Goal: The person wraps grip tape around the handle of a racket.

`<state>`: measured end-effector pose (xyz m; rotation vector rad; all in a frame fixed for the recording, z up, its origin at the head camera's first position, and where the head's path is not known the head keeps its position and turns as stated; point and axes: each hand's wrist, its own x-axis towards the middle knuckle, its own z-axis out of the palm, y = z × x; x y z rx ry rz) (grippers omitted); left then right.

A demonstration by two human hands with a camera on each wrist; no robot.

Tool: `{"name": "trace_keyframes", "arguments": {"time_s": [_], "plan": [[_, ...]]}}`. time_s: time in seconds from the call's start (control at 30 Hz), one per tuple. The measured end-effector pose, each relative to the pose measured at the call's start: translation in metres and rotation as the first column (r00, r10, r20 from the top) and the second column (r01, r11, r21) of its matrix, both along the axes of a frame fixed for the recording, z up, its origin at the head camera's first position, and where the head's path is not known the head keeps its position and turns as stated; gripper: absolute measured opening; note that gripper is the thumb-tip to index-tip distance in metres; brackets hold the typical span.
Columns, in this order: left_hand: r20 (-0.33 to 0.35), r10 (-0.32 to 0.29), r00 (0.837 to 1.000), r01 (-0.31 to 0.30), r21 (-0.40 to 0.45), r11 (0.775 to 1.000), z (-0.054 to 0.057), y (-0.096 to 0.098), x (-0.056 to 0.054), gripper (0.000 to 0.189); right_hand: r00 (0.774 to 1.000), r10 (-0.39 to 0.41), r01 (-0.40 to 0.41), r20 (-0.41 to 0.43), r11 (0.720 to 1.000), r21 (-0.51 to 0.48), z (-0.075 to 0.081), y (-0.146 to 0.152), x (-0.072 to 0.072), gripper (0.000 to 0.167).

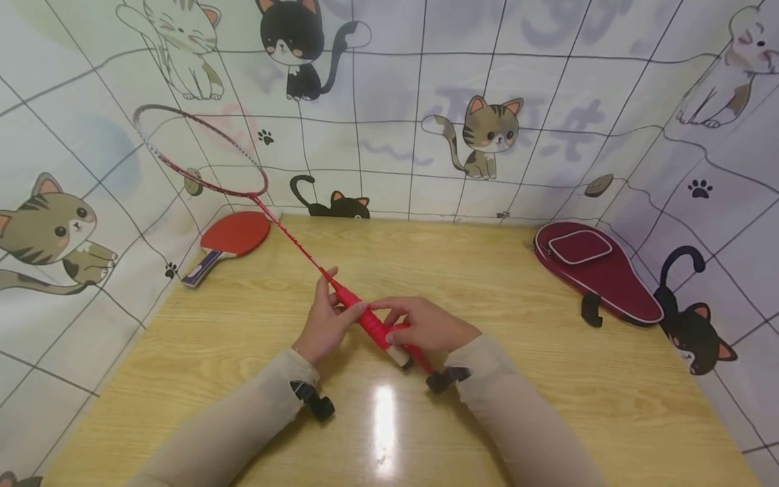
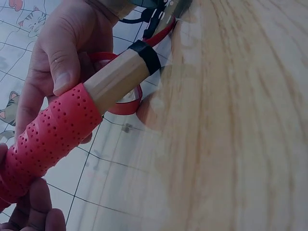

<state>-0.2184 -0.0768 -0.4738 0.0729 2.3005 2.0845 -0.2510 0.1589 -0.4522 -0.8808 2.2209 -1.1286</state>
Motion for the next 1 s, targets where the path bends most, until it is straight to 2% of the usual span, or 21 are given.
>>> {"name": "trace_keyframes", "arguments": {"time_s": [0.23,0.5,0.77,1.0], "plan": [[0.018,-0.005,1.000,0.005,0.043,0.999,0.0025,0.0009,-0.0009,0.086,1.000,0.030,-0.030,0.004,1.000,-0.007,0.0022,0.0026,-0.0031,0.062],[0.025,-0.010,1.000,0.008,0.054,0.998,0.0023,0.0006,-0.0012,0.085,0.997,0.017,-0.013,0.071,0.999,-0.046,0.0023,0.0046,-0.0025,0.063],[0.015,-0.009,1.000,0.008,0.063,0.998,0.0017,0.0001,-0.0016,0.083,0.993,0.014,-0.010,0.113,0.999,-0.031,-0.0014,0.0042,-0.0040,0.064],[0.006,0.001,1.000,-0.001,0.009,1.000,-0.0013,-0.0021,-0.0030,0.086,1.000,0.001,-0.001,0.026,1.000,0.009,-0.0006,0.0027,-0.0032,0.063]]}}
